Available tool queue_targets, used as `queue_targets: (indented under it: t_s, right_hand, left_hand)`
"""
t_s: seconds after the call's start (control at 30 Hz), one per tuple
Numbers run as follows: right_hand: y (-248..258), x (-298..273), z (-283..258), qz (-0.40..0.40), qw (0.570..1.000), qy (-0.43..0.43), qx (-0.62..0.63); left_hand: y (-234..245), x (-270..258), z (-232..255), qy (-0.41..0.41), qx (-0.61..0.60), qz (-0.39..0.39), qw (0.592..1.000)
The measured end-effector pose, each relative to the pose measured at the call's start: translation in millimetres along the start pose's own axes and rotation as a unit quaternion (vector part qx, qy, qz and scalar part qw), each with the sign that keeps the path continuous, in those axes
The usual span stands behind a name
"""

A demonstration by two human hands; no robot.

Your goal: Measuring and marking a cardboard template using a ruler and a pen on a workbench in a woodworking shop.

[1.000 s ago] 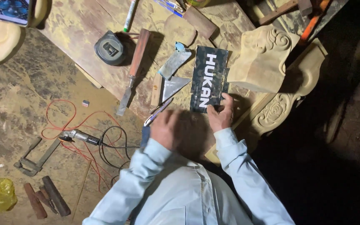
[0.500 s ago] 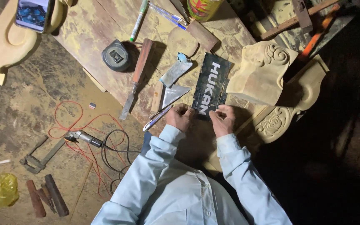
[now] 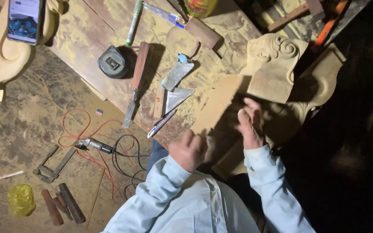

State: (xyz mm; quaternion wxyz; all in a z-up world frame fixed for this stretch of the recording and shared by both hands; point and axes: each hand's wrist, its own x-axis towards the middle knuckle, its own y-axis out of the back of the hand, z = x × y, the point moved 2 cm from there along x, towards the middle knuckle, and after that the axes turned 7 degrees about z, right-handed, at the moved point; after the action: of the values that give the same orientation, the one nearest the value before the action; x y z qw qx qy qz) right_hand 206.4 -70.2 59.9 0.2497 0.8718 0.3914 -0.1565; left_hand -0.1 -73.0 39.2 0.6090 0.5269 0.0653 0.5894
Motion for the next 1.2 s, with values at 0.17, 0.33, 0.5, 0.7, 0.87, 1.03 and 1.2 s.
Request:
queue_targets:
  t_s: [0.17,0.33,0.5,0.7,0.87,1.03,1.2]
  right_hand:
    - [-28.5,5.3,69.8,0.04,0.988,-0.148,0.024]
    - [-30.1,31.6,98.5,-0.097,0.994,0.03,0.034]
    - [-31.1,44.0,90.4,-0.198,0.973,0.095,0.074]
    - [-25.8,48.9,89.9,-0.247,0.968,0.041,0.026]
    - [-27.5,47.2,92.8,-0.233,0.971,0.03,0.047]
    - [-28.8,43.3,106.5,-0.225,0.972,0.032,0.058]
    - [-46.8,29.5,121.7,-0.178,0.983,0.031,-0.02]
  left_hand:
    - [-19.7,-58.2,4.4,-0.086,-0.185,-0.105,0.973]
    - [-3.2,-70.6,-14.5,-0.165,-0.243,-0.154,0.943]
    - [9.9,-90.0,-39.4,0.048,-0.148,-0.113,0.981]
    - [13.6,-87.4,-49.8,0.138,-0.16,-0.124,0.97]
    - [9.0,-93.7,-47.7,0.153,-0.185,-0.112,0.964]
    - [20.5,-73.7,-26.2,0.122,-0.17,-0.116,0.971]
    - [11.8,-62.3,-11.2,0.027,-0.14,-0.094,0.985]
